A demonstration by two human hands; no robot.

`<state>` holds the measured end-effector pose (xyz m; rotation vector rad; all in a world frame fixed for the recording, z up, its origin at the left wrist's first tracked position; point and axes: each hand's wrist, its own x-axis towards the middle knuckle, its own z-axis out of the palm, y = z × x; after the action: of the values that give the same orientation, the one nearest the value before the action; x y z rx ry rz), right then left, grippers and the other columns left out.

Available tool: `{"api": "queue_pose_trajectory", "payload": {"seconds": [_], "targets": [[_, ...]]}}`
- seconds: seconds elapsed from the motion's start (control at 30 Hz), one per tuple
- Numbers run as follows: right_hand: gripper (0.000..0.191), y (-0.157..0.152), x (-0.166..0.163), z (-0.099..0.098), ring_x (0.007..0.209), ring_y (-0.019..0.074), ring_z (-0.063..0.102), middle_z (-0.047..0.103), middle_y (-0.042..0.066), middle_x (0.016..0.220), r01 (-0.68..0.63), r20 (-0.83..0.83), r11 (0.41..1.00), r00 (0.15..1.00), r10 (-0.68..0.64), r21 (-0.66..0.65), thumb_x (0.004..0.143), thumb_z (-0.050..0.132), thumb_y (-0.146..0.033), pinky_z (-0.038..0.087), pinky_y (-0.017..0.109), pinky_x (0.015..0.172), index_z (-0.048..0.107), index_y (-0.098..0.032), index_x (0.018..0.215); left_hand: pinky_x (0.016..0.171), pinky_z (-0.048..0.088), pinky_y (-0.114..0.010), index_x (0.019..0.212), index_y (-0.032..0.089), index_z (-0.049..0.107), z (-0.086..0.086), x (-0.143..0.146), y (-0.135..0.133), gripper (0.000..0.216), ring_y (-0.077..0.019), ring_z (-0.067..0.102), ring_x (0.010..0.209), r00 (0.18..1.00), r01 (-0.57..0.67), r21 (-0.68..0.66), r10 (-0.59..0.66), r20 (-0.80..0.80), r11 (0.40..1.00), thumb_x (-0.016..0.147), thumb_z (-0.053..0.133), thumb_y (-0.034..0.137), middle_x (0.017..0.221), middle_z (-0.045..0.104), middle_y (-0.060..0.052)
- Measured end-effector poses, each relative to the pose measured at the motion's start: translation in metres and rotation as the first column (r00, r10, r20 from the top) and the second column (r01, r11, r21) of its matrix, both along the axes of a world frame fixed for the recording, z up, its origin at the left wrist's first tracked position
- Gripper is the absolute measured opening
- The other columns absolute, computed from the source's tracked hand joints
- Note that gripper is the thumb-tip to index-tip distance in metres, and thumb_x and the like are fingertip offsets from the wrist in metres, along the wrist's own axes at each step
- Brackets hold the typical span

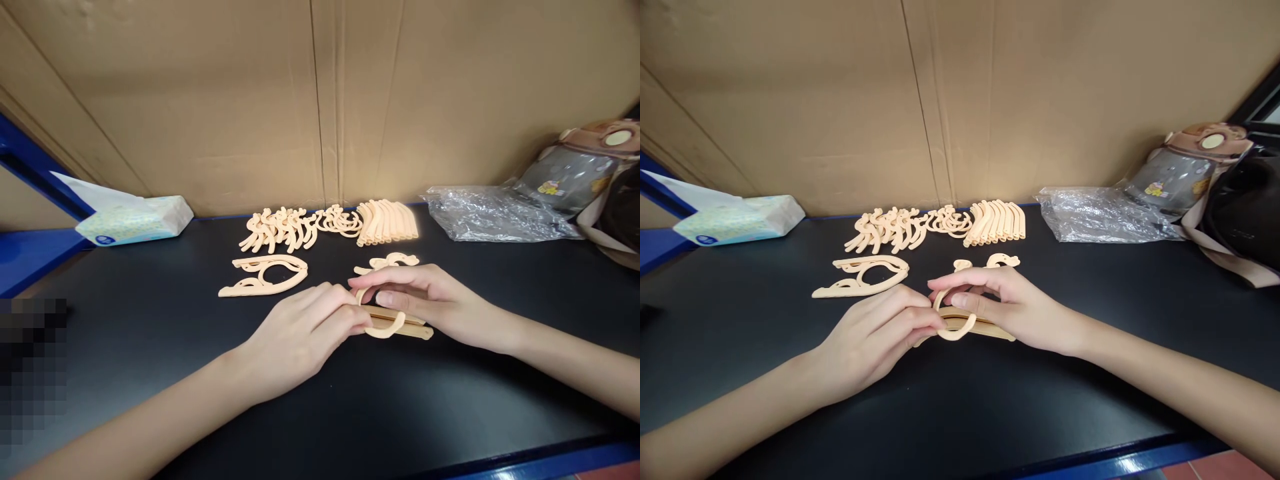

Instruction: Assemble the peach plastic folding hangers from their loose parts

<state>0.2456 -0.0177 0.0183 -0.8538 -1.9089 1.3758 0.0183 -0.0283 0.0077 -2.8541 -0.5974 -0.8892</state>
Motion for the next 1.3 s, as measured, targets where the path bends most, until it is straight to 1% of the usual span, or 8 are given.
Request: {"api": "queue_pose_trajectory", "payload": {"seconds": [0.23,0.5,0.67,0.77,0.87,1.0,1.2,1.3], "targets": [[0.025,0.007,0.008,-0.001,0.09,0.0163,0.068,0.073,0.003,0.096,0.135,0.075,0.979,0.986,-0.147,0.152,0.091,0.059,-0.035,0.053,0.029,0.08,0.07,-0.022,0.11,0.079,0.046,-0.025,0.116,0.013,0.051,0.005,-0.006,0.004,0.018,-0.0149,0.056,0.092,1.0,-0.016,-0.06,0.015,-0.01,0.998,0.099,0.049,0.018,0.102,0.064,-0.006],[0.021,0.01,0.009,-0.002,0.091,0.0164,0.065,0.07,0.003,0.096,0.141,0.07,0.975,0.985,-0.155,0.174,0.093,0.055,-0.035,0.051,0.031,0.084,0.066,-0.02,0.103,0.074,0.044,-0.029,0.099,0.015,0.059,0.005,-0.015,0.018,0.02,-0.0169,0.053,0.083,0.989,-0.05,-0.041,0.044,-0.141,0.998,0.097,0.04,0.009,0.093,0.064,-0.005],[0.023,0.014,0.008,-0.004,0.076,0.0146,0.063,0.066,0.001,0.077,0.177,0.057,0.959,0.979,-0.194,0.22,0.095,0.045,-0.024,0.053,0.032,0.078,0.068,-0.02,0.099,0.068,0.041,-0.031,0.083,0.016,0.059,0.009,-0.015,0.017,0.024,-0.0166,0.047,0.071,0.98,-0.016,-0.122,-0.009,-0.2,0.992,0.091,0.038,0.007,0.078,0.058,-0.004],[0.018,0.016,0.009,-0.005,0.082,0.0167,0.067,0.069,0.001,0.081,0.15,0.068,0.959,0.983,-0.17,0.24,0.089,0.054,-0.021,0.053,0.034,0.081,0.069,-0.02,0.098,0.061,0.037,-0.03,0.078,0.017,0.057,0.009,-0.012,0.012,0.015,-0.017,0.043,0.068,0.98,-0.002,-0.136,-0.025,-0.198,0.991,0.09,0.047,0.017,0.073,0.054,-0.003],[0.017,0.017,0.009,-0.006,0.083,0.0187,0.069,0.072,0.003,0.086,0.181,0.072,0.963,0.977,-0.199,0.198,0.081,0.067,-0.028,0.054,0.034,0.079,0.07,-0.02,0.096,0.06,0.036,-0.03,0.077,0.018,0.055,0.007,-0.01,0.009,0.015,-0.0179,0.043,0.069,0.973,-0.005,-0.132,-0.026,-0.231,0.991,0.09,0.053,0.026,0.075,0.053,-0.003],[0.02,0.015,0.009,-0.007,0.076,0.0176,0.069,0.072,0.003,0.081,0.243,0.034,0.958,0.967,-0.251,0.153,0.083,0.067,-0.037,0.054,0.033,0.075,0.069,-0.019,0.092,0.061,0.036,-0.031,0.078,0.018,0.054,0.007,-0.008,0.009,0.015,-0.0188,0.044,0.071,0.957,-0.05,-0.138,0.008,-0.291,0.989,0.089,0.056,0.027,0.078,0.052,-0.003],[0.029,0.014,0.01,-0.004,0.058,0.0108,0.055,0.058,-0.003,0.061,0.206,0.085,0.959,0.97,-0.226,0.195,0.092,0.056,-0.043,0.047,0.025,0.06,0.065,-0.019,0.079,0.061,0.036,-0.032,0.08,0.017,0.054,0.008,-0.008,0.008,0.015,-0.019,0.044,0.072,0.944,-0.071,-0.135,0.022,-0.33,0.988,0.09,0.056,0.028,0.079,0.052,-0.003],[0.038,0.014,0.01,-0.004,0.055,0.0104,0.047,0.048,-0.004,0.056,0.23,0.113,0.946,0.959,-0.26,0.229,0.096,0.048,-0.043,0.044,0.025,0.06,0.056,-0.02,0.068,0.061,0.036,-0.032,0.08,0.017,0.053,0.008,-0.008,0.007,0.015,-0.0188,0.044,0.071,0.937,-0.078,-0.107,0.036,-0.348,0.991,0.09,0.055,0.029,0.079,0.052,-0.003]]}}
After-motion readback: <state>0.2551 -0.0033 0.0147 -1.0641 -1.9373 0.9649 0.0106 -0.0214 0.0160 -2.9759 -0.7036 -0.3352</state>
